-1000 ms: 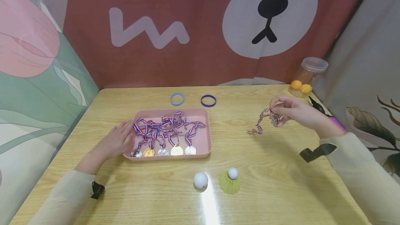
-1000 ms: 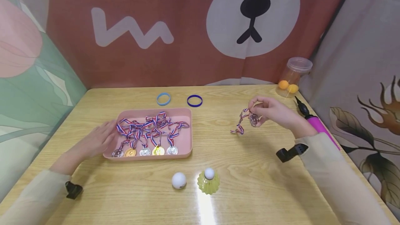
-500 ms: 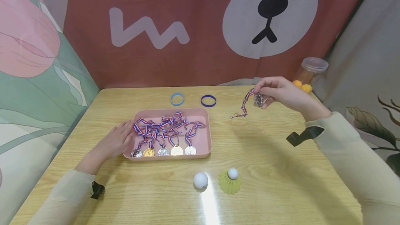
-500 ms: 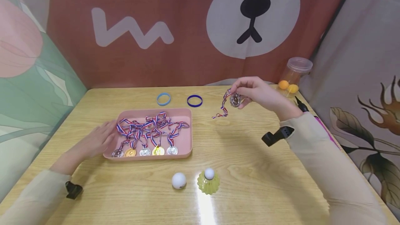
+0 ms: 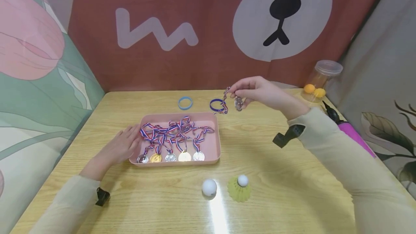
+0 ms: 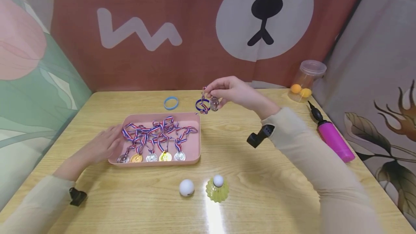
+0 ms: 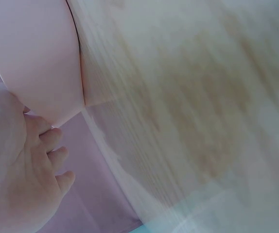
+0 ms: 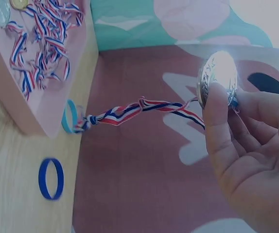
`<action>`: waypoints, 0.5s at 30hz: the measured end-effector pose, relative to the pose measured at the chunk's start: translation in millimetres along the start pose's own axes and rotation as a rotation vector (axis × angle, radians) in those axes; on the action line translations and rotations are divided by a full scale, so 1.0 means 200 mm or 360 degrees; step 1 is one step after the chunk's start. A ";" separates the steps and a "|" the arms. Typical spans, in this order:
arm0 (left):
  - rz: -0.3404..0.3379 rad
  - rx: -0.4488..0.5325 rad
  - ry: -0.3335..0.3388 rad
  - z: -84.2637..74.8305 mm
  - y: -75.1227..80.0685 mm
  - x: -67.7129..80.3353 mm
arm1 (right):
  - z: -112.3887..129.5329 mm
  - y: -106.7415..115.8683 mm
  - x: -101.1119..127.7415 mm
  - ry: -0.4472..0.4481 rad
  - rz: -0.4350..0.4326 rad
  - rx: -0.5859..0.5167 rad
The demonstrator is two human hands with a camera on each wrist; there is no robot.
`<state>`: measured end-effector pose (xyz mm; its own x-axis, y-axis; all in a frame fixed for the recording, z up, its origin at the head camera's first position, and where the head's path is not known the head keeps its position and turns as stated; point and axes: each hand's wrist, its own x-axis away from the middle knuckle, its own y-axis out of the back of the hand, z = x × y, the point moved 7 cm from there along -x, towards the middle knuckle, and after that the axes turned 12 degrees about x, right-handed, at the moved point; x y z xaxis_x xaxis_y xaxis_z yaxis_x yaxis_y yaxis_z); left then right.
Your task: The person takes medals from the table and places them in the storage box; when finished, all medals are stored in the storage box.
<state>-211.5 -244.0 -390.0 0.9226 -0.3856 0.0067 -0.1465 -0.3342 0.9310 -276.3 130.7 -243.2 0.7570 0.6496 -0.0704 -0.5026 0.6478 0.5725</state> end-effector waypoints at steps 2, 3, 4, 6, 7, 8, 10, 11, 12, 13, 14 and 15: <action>-0.0001 0.0001 -0.0002 0.00 0.00 0.00 | 0.00 -0.03 -0.04 -0.0014 0.0003 -0.0021; -0.0002 0.0004 -0.0003 0.00 0.00 0.00 | -0.01 -0.05 -0.06 -0.0026 0.0012 -0.0023; -0.0003 0.0005 -0.0004 0.00 0.00 0.00 | -0.02 -0.07 -0.08 -0.0043 0.0025 -0.0027; -0.0006 0.0008 -0.0003 0.00 0.00 0.00 | -0.04 -0.12 -0.12 -0.0087 0.0053 -0.0029; -0.0007 0.0010 -0.0004 0.00 0.00 0.00 | -0.06 -0.14 -0.14 -0.0112 0.0071 -0.0026; -0.0008 0.0014 -0.0004 0.00 0.00 0.00 | -0.07 -0.17 -0.15 -0.0137 0.0089 -0.0028; -0.0013 0.0011 -0.0005 -0.01 0.01 0.00 | -0.11 -0.21 -0.18 -0.0188 0.0110 -0.0023; -0.0016 0.0012 -0.0007 -0.01 0.01 0.00 | -0.13 -0.24 -0.19 -0.0215 0.0119 -0.0018; -0.0020 0.0011 -0.0009 -0.01 0.01 0.00 | -0.15 -0.26 -0.20 -0.0237 0.0131 -0.0016; -0.0022 0.0010 -0.0009 -0.01 0.01 0.00 | -0.17 -0.28 -0.21 -0.0256 0.0138 -0.0006; -0.0023 0.0009 -0.0010 -0.01 0.01 0.00 | -0.18 -0.30 -0.22 -0.0265 0.0147 -0.0003; -0.0028 0.0009 -0.0013 -0.01 0.01 0.00 | -0.20 -0.32 -0.22 -0.0271 0.0154 0.0003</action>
<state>-211.2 -243.4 -387.1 0.9221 -0.3867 -0.0125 -0.1325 -0.3459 0.9289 -293.9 75.6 -309.5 0.7652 0.6317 0.1242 -0.5756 0.5849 0.5715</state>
